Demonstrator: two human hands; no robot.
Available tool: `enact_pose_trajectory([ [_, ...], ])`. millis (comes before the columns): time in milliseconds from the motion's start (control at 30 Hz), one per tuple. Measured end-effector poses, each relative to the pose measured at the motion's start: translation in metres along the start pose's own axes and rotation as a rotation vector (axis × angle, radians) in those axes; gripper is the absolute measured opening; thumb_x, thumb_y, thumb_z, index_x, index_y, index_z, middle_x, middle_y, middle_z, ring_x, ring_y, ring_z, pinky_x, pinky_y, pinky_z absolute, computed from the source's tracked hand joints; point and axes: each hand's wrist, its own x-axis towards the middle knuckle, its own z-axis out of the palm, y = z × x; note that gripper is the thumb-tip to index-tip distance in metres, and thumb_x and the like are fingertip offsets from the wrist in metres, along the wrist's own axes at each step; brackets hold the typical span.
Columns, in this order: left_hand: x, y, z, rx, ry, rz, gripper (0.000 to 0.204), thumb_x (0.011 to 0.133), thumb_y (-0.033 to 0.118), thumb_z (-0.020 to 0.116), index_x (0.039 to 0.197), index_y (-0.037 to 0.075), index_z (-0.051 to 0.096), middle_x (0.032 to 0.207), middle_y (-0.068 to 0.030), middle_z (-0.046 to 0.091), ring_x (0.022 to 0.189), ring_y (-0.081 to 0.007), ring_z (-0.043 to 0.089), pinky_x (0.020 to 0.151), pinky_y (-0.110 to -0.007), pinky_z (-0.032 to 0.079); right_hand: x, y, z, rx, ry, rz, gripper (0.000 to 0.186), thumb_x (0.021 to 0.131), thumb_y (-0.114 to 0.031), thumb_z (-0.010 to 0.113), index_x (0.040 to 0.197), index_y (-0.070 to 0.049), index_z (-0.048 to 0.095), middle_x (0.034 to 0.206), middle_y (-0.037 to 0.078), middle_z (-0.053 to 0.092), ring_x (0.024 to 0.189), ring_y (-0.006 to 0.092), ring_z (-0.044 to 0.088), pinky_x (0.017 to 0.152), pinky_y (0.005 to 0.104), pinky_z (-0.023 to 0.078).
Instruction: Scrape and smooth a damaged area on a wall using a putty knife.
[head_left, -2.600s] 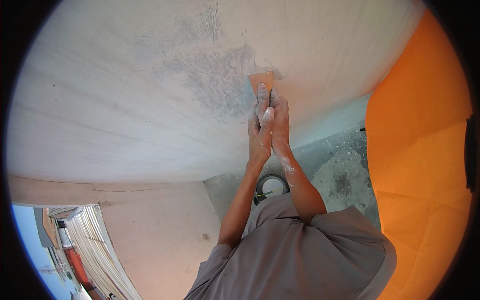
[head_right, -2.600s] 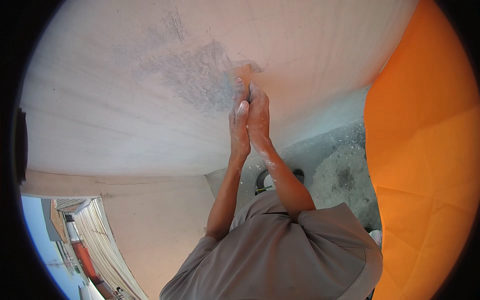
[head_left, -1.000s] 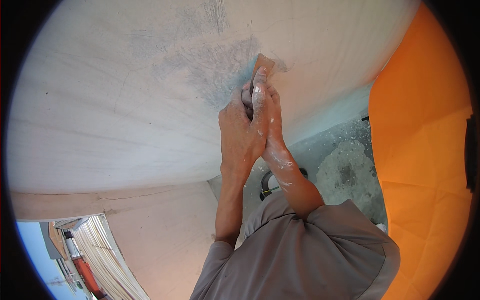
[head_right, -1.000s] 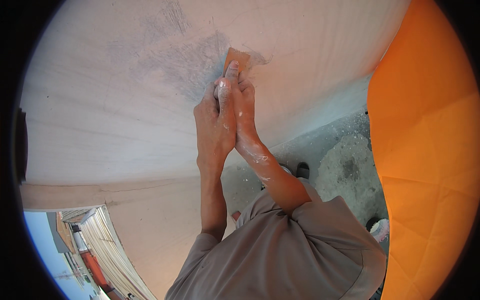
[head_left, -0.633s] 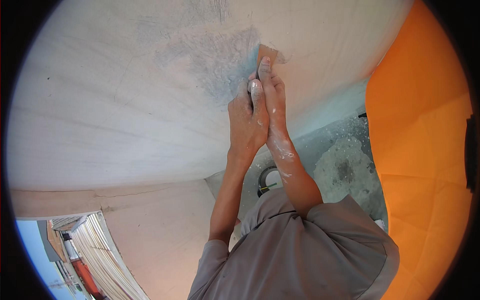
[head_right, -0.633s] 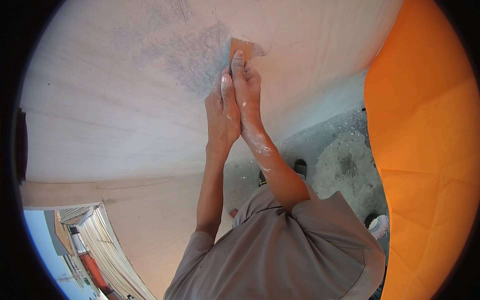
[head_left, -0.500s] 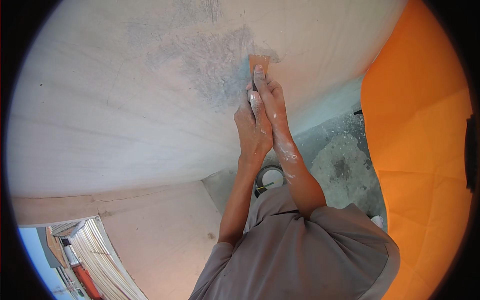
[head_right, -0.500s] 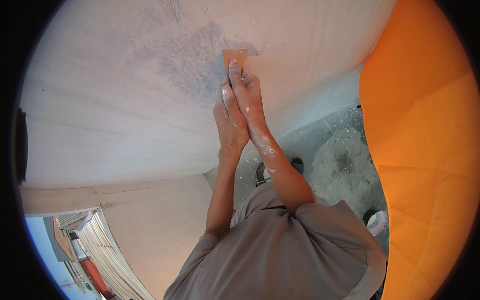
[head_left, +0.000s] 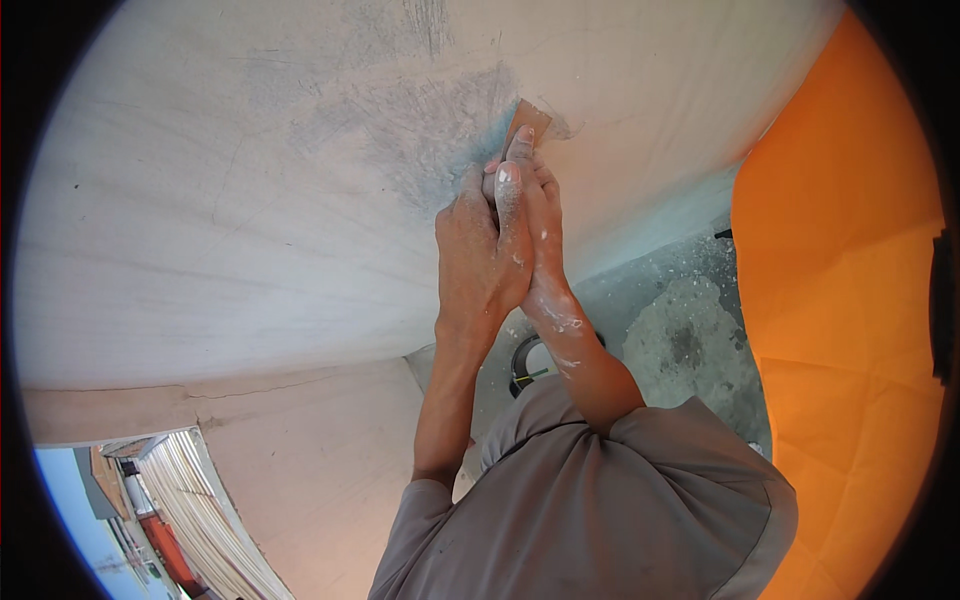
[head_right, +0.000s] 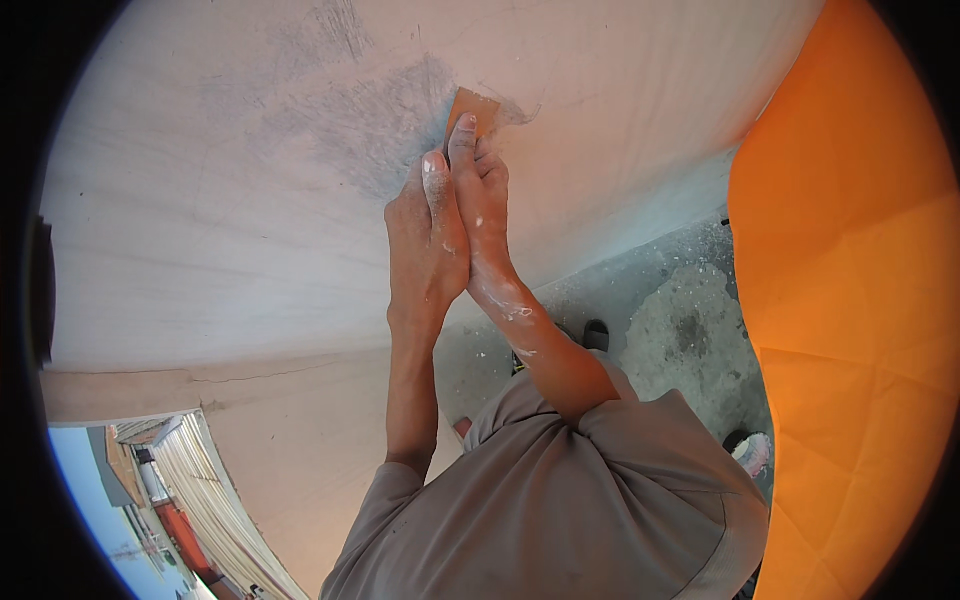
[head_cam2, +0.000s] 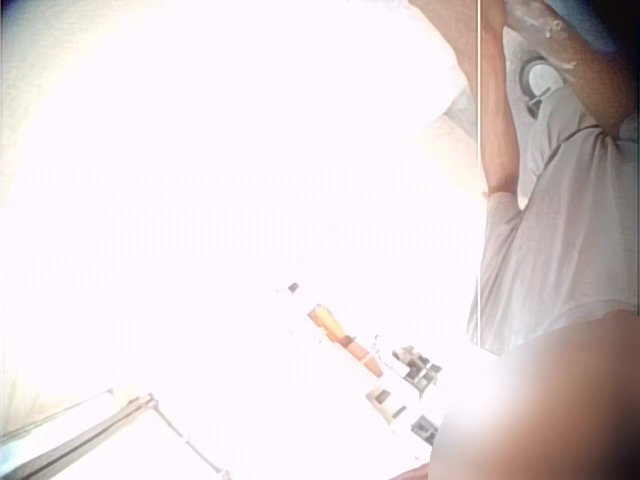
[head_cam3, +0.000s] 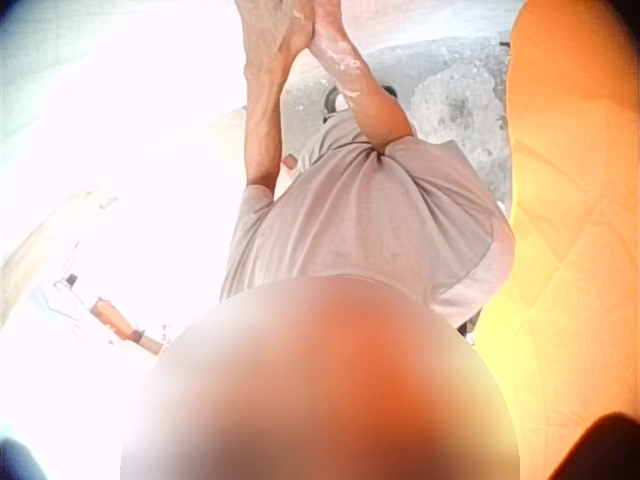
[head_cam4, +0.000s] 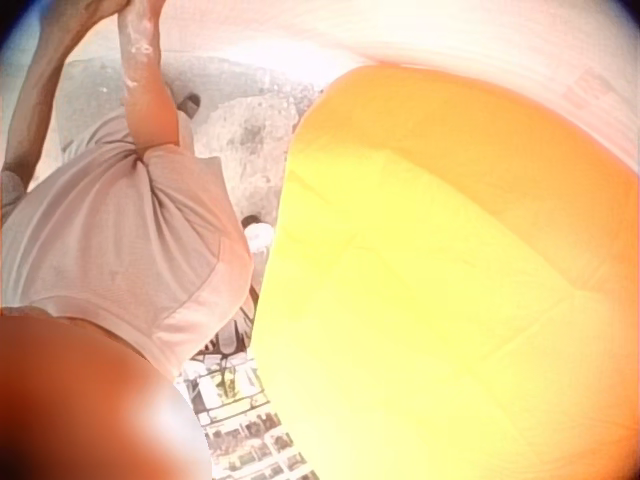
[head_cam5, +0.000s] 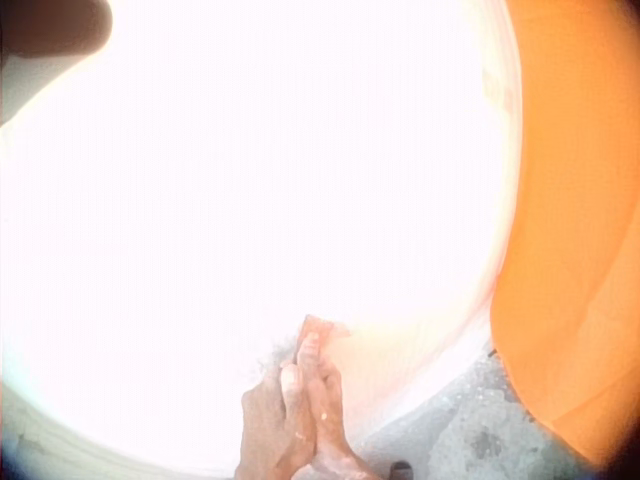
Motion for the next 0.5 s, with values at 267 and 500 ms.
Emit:
enact_pose_trajectory([
  [267, 0.022, 0.046, 0.015, 0.305, -0.281, -0.036, 0.055, 0.113, 0.040, 0.031, 0.120, -0.004, 0.064, 0.095, -0.0257, 0.070, 0.088, -0.0412, 0.068, 0.081, -0.044, 0.051, 0.008, -0.043, 0.002, 0.239, -0.009, -0.211, 0.047, 0.109, -0.051, 0.051, 0.082, -0.013, 0.054, 0.065, -0.007, 0.047, 0.062, 0.0017, 0.047, 0.057, 0.0219, 0.039],
  [500, -0.028, -0.021, 0.048, -0.254, -0.020, -0.005, 0.061, 0.113, 0.043, 0.024, 0.128, -0.007, 0.055, 0.108, -0.0276, 0.065, 0.098, -0.0385, 0.063, 0.086, -0.043, 0.047, 0.008, -0.001, -0.044, -0.456, 0.060, -0.092, 0.050, 0.110, -0.048, 0.050, 0.080, -0.008, 0.055, 0.065, -0.002, 0.054, 0.057, 0.0059, 0.049, 0.054, 0.0237, 0.041],
])
